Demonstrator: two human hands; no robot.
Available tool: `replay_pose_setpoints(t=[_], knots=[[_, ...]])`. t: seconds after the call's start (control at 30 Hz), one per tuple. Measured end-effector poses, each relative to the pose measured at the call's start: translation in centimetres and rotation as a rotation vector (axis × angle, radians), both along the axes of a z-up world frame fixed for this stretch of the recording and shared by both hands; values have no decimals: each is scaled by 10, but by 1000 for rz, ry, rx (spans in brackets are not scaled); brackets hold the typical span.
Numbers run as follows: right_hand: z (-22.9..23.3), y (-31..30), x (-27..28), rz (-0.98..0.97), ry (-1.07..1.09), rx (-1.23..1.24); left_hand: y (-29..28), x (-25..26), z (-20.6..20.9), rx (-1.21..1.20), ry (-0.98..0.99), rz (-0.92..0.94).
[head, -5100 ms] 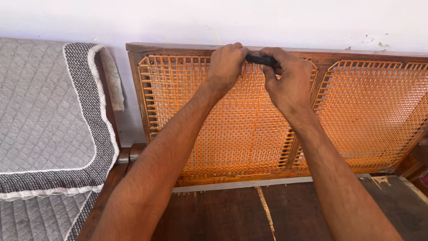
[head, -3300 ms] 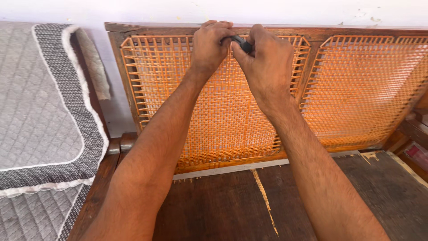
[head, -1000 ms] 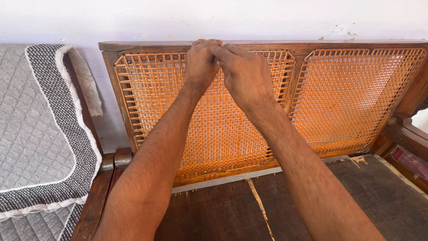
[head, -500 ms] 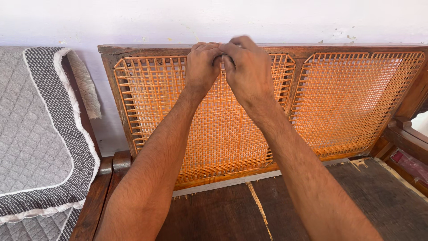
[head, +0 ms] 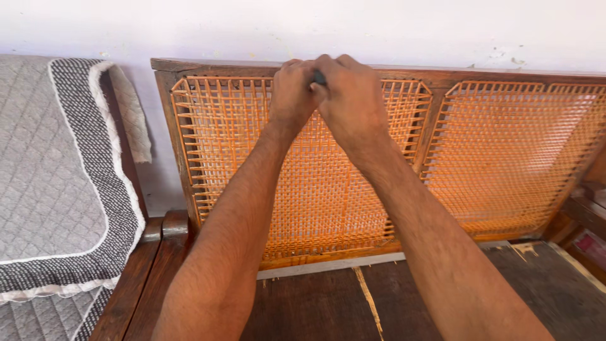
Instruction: The person uses a small black-handled tool to pry and scrape along the wooden frame of a bench with a woven cane backrest. They work along the top edge, side, and seat frame, removing small pieces of wood or finish. The person then wipes the seat surface with their hands.
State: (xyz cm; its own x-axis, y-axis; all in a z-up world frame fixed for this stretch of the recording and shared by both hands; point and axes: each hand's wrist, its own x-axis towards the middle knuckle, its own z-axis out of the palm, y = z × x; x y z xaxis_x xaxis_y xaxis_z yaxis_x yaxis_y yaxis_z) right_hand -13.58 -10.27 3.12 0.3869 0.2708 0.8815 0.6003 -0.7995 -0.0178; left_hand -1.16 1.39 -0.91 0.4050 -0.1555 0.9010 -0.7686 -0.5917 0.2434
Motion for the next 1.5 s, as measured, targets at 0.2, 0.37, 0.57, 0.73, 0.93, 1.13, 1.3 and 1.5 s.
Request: replay_pose_setpoints(t=[0.2, 0.37, 0.57, 0.73, 0.93, 1.13, 1.3, 1.5], knots=[[-2, -3, 9, -51, -51, -56, 0, 6, -2, -7, -109, -47], [7, -9, 9, -132, 11, 7, -4, 8, 1, -34, -81, -26], [8, -18, 4, -156, 42, -12, -3, 12, -5, -31, -150, -45], [12, -23, 11, -33, 25, -18, -1, 8, -3, -32, -171, -42], [-1, -38, 9, 135, 1, -154, -5, -3, 1, -23, -84, -8], [12, -56, 18, 67, -9, -221, -11, -4, 3, -29, -21, 7], [11, -50, 24, -4, 86, -254, -14, -2, 4, -28, -51, 41], [9, -50, 34, 96, 8, -195, -18, 7, 3, 2, -83, 114]])
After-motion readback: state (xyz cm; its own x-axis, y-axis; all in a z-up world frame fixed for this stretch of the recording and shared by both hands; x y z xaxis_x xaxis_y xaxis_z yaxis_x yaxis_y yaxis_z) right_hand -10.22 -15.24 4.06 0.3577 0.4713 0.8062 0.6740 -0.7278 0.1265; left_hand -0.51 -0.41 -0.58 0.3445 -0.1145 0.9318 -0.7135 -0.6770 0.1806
